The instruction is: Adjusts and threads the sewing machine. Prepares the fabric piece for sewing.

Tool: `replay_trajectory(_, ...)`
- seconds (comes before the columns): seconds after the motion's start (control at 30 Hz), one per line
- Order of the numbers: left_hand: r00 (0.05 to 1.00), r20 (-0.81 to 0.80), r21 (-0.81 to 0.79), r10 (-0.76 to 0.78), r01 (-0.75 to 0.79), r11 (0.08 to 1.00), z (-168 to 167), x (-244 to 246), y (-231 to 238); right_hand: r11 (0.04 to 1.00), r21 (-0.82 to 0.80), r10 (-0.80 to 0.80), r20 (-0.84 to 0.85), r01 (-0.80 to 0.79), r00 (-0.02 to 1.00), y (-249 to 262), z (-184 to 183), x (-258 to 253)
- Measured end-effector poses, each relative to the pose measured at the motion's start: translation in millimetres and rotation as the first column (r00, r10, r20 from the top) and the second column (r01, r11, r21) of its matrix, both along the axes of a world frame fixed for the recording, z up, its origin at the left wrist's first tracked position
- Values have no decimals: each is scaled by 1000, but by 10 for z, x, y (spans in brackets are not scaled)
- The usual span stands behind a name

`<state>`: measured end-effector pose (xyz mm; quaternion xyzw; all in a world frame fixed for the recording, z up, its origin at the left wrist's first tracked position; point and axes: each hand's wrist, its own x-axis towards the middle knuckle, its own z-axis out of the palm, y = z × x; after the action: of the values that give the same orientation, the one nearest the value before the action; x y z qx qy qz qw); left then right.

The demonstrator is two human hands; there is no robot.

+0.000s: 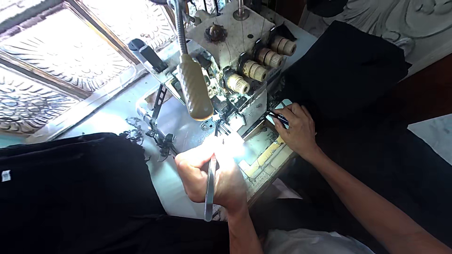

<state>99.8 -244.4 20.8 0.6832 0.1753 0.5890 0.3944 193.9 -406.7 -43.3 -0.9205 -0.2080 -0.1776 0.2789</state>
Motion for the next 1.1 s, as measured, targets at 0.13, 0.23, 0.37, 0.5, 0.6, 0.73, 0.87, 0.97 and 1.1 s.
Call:
replay_trajectory(0.13, 1000, 1, 5, -13, 13, 1000, -29, -9, 4, 1000, 3, -12, 9, 12, 1000, 6, -17, 20)
replay_trajectory(0.23, 1000, -15, 15, -6, 6, 1000, -31, -15, 4, 1000, 0, -12, 11, 12, 1000, 5, -21, 25)
replay_trajectory(0.37, 999, -32, 20, 0, 0, 1000, -29, -20, -2, 1000, 1, -12, 20, 12, 1000, 1, -33, 31)
replay_trajectory(0.5, 1000, -26, 6, -9, 9, 1000, -27, -21, -6, 1000, -2, -8, 6, 8, 1000, -1, -17, 25)
replay_trajectory(0.6, 1000, -24, -13, -5, 5, 1000, -27, -16, -12, 1000, -12, -3, 11, 3, 1000, -9, -14, 22)
replay_trajectory(0.73, 1000, -11, -21, -27, 26, 999, -21, -22, -22, 1000, -30, -1, 9, 1, 1000, -17, -16, 28)
replay_trajectory(0.87, 999, -4, -40, -33, 33, 999, -20, -14, -27, 999, -38, -10, 5, 10, 1000, -14, -4, 30)
replay_trajectory(0.97, 1000, -13, -40, -24, 23, 999, -19, -15, -38, 999, -45, -11, 8, 11, 1000, -18, -9, 32)
replay_trajectory(1.1, 1000, -14, -45, -24, 24, 999, -18, -16, -52, 998, -56, -16, 4, 16, 1000, -20, -7, 38)
